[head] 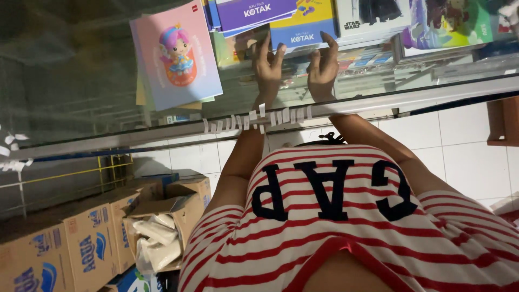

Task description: Cleaning and organizing various notebooks on a glass display counter using a cloth.

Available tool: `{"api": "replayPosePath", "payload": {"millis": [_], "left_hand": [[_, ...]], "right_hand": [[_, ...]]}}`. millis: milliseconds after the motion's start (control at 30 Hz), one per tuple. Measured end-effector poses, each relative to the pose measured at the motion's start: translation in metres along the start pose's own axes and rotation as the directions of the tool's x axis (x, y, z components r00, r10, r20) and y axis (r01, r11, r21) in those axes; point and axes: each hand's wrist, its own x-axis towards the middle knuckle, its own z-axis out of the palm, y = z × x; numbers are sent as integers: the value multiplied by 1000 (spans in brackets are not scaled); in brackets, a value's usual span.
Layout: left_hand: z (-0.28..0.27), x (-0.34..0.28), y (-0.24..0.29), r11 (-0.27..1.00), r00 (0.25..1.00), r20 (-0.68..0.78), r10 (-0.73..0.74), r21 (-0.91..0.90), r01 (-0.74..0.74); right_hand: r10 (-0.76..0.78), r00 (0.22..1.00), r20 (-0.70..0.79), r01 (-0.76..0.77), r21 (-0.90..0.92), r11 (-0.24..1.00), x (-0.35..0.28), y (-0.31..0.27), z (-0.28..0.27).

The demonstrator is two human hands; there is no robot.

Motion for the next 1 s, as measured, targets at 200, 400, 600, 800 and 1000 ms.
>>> {"api": "replayPosePath", "payload": {"millis": [200,400,600,800,1000], "left_hand": [[1,9,-14,998,999,-3,48,42,-48],[1,3,-23,972,998,15,57,225,-59],[-35,-56,14,927,983,179,-46,375,-25],[-175,-66,160,574,40,807,-589,382,724],[-205,16,256,824,-9,863,-506,487,289]], "right_hand": [[21,999,25,-21,3,1000,4,-6,2],[-57,997,42,60,-65,996,-1,59,16],[65,883,465,38,-209,977,-71,23,-45],[531,-266,804,289,-459,840,-2,-103,-158],[450,-170,877,130,-433,892,97,-189,-136]]}}
